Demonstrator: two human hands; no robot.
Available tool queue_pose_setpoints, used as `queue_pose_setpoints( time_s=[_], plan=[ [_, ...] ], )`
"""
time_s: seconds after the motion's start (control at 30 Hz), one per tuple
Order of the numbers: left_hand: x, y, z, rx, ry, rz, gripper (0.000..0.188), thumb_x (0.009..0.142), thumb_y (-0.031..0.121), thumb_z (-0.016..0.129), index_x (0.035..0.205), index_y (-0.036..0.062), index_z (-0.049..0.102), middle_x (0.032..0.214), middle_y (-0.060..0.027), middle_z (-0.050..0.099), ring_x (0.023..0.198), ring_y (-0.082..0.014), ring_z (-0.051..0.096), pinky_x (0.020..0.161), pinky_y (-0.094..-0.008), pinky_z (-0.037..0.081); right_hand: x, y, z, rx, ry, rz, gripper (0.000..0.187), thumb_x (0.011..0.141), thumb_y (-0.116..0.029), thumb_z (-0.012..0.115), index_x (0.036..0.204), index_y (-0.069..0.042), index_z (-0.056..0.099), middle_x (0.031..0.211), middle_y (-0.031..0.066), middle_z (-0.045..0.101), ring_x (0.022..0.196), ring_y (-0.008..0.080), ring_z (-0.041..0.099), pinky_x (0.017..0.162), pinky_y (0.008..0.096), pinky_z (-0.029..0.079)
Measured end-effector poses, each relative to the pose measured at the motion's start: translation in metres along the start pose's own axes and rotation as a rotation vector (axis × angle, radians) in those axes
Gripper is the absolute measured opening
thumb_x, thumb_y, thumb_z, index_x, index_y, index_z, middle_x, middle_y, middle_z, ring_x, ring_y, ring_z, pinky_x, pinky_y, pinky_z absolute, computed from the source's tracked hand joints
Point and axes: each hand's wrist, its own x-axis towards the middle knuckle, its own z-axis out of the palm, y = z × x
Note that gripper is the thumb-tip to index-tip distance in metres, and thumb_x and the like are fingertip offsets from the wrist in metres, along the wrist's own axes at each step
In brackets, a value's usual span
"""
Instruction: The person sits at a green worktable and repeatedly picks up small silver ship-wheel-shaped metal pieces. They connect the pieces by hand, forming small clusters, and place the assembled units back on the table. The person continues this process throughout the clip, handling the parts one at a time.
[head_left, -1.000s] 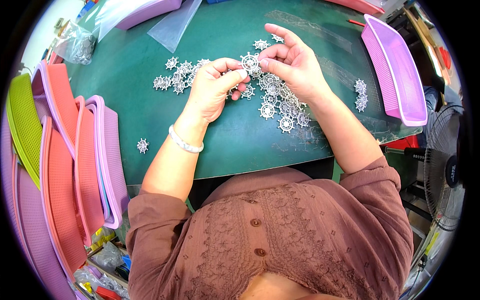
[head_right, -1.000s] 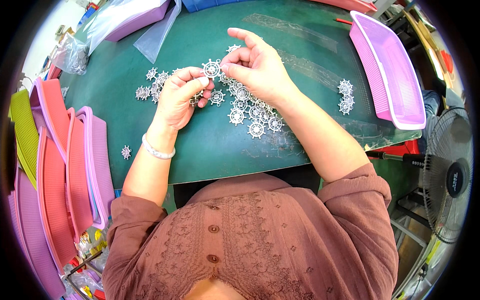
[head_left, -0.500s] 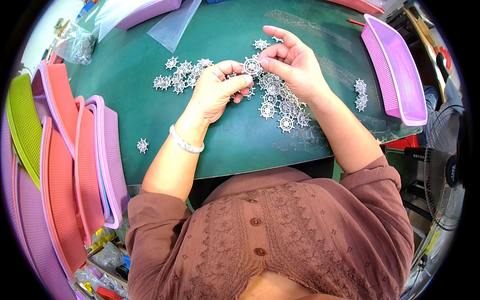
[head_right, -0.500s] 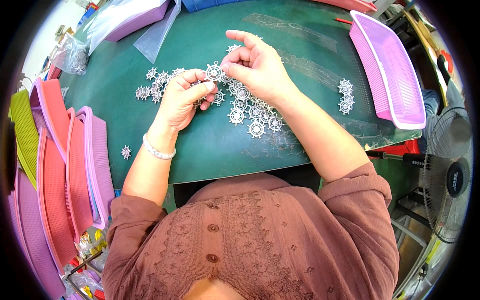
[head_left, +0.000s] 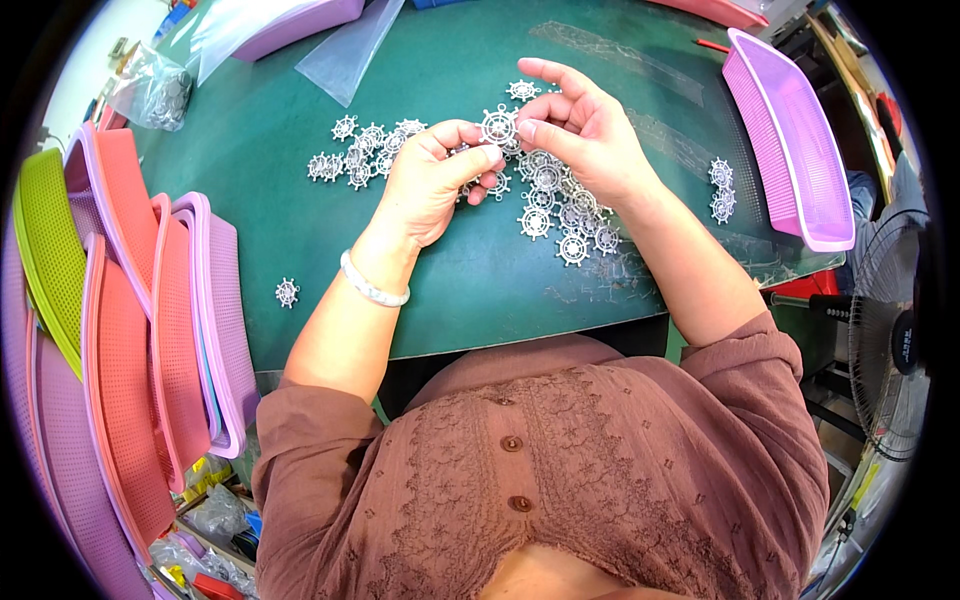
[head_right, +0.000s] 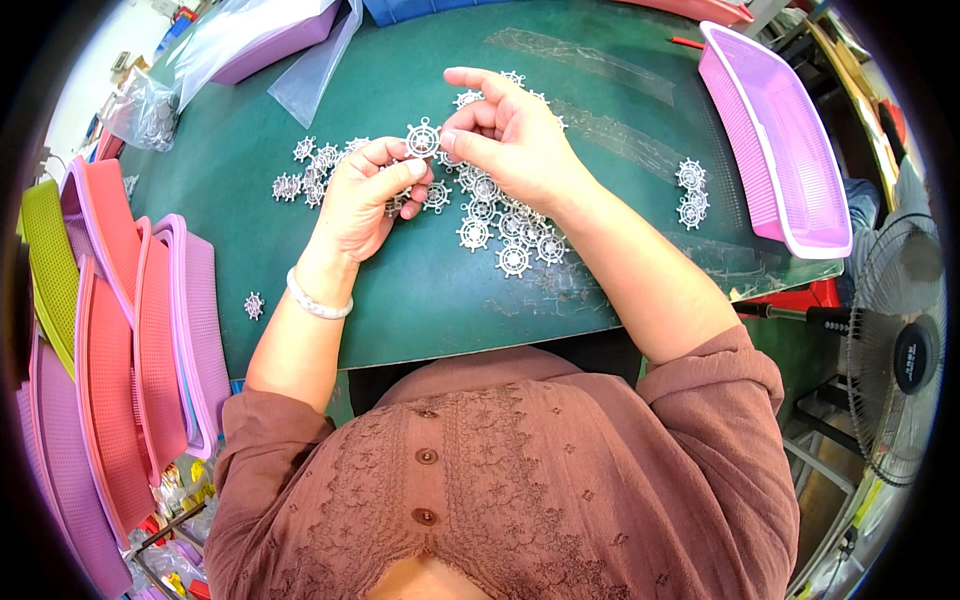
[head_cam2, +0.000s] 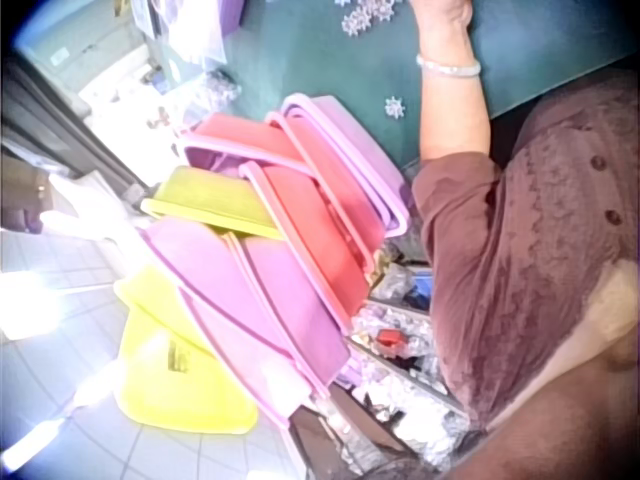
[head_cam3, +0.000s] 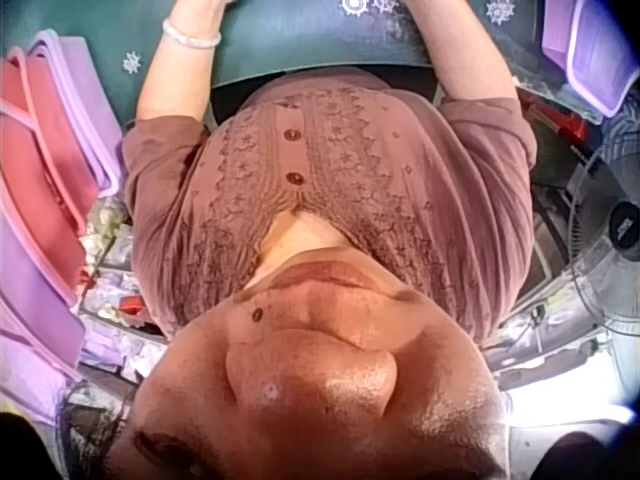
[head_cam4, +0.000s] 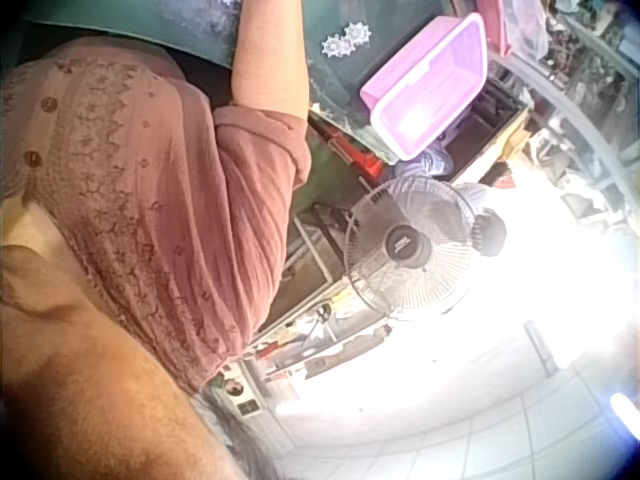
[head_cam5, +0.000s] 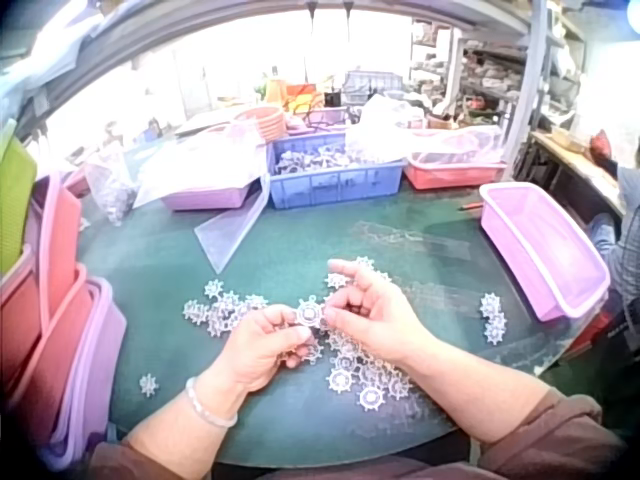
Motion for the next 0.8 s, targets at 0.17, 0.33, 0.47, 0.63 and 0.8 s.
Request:
queue_pose_setpoints(
  time_s=[0.17, 0.33, 0.47, 0.63, 0.8],
  plan=[
    [-0.0014, 0.0001, 0.0043, 0.072, 0.015, 0.031, 0.011, 0.078, 0.007, 0.067, 0.084, 0.0065, 0.057, 0.071, -0.0012, 0.059, 0.058, -0.0066, 0.053, 0.048, -0.0183, 0.04, 0.0005, 0.0012, -0.001, -0.035, 0.007, -0.031, 0.054, 0.079, 0.0, 0.06, 0.127, 0.004, 0.037, 0.082, 0.005, 0.06, 0.078, 0.01, 0.056, 0.074, 0.0233, 0.045],
    [-0.001, -0.0004, 0.0037, 0.17, 0.034, 0.051, 0.012, 0.077, 0.008, 0.068, 0.082, 0.006, 0.057, 0.068, 0.0001, 0.057, 0.054, -0.0051, 0.049, 0.047, -0.0174, 0.038, 0.0001, 0.0009, -0.0005, -0.063, 0.021, -0.065, 0.054, 0.078, 0.0, 0.061, 0.127, 0.005, 0.037, 0.081, 0.0037, 0.06, 0.077, 0.0087, 0.056, 0.072, 0.022, 0.045],
    [-0.0013, 0.0, 0.0039, 0.185, 0.037, 0.059, 0.012, 0.077, 0.009, 0.068, 0.083, 0.0058, 0.058, 0.067, -0.0001, 0.057, 0.053, -0.0049, 0.048, 0.047, -0.0172, 0.037, 0.0007, 0.0024, -0.0012, -0.049, 0.025, -0.076, 0.053, 0.079, 0.0, 0.061, 0.126, 0.005, 0.037, 0.081, 0.0033, 0.06, 0.076, 0.0079, 0.056, 0.071, 0.0213, 0.045],
    [-0.0025, 0.0022, 0.0057, 0.181, 0.053, 0.054, 0.009, 0.08, 0.011, 0.064, 0.083, 0.0053, 0.058, 0.069, -0.0011, 0.059, 0.057, -0.0058, 0.051, 0.049, -0.0183, 0.039, 0.0008, 0.0012, -0.0011, -0.048, 0.032, -0.063, 0.053, 0.079, 0.0, 0.061, 0.126, 0.005, 0.037, 0.081, 0.0033, 0.06, 0.076, 0.0078, 0.056, 0.071, 0.021, 0.045],
    [-0.0021, 0.0026, 0.0041, 0.16, 0.058, 0.049, 0.009, 0.082, 0.013, 0.061, 0.084, 0.0049, 0.059, 0.072, -0.0023, 0.06, 0.061, -0.0073, 0.054, 0.05, -0.0191, 0.041, 0.0011, 0.0013, -0.001, -0.082, 0.037, -0.083, 0.053, 0.079, 0.0, 0.06, 0.126, 0.005, 0.037, 0.081, 0.003, 0.06, 0.075, 0.0074, 0.056, 0.07, 0.0204, 0.044]
  ],
)
